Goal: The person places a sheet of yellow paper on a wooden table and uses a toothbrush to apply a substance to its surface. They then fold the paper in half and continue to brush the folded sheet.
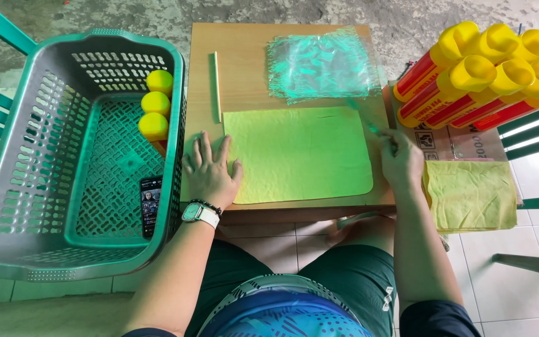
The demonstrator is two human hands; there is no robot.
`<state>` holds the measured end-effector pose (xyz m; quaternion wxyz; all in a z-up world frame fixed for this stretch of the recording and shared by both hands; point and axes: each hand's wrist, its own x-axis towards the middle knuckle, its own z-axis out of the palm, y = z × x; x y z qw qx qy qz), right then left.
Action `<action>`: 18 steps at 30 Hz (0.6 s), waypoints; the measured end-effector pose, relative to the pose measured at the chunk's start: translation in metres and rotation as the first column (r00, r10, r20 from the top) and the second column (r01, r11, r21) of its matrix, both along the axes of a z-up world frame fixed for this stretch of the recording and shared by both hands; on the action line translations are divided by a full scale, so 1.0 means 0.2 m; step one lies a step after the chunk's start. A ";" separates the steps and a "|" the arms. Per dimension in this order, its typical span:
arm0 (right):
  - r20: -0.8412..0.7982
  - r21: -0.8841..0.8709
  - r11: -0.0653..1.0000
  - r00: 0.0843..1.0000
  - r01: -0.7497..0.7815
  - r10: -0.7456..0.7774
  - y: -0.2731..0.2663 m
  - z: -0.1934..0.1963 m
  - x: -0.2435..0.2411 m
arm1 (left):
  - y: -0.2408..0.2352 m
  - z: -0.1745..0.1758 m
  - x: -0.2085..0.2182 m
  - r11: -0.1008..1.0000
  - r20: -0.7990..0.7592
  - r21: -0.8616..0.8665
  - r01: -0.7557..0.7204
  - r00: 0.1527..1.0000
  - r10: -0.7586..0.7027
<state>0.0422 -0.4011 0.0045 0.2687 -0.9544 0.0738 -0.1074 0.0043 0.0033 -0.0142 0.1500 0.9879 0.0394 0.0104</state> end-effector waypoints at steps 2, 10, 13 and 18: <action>-0.038 0.066 0.995 0.996 -0.074 0.076 0.05 -0.04 -0.03 | 0.00 0.00 0.00 1.000 0.002 0.002 -0.003 1.000 0.003; 0.042 -0.046 0.996 0.996 -0.073 0.075 0.09 -0.10 0.06 | 0.00 -0.02 0.00 1.000 0.021 0.004 -0.006 1.000 0.006; -0.054 0.123 0.988 0.993 -0.094 0.101 0.18 -0.08 0.02 | 0.00 -0.02 0.00 1.000 0.021 -0.001 -0.007 1.000 0.007; -0.028 -0.098 0.995 1.000 -0.010 0.007 0.23 -0.02 0.08 | 0.00 -0.02 0.00 1.000 0.030 0.005 -0.005 1.000 0.005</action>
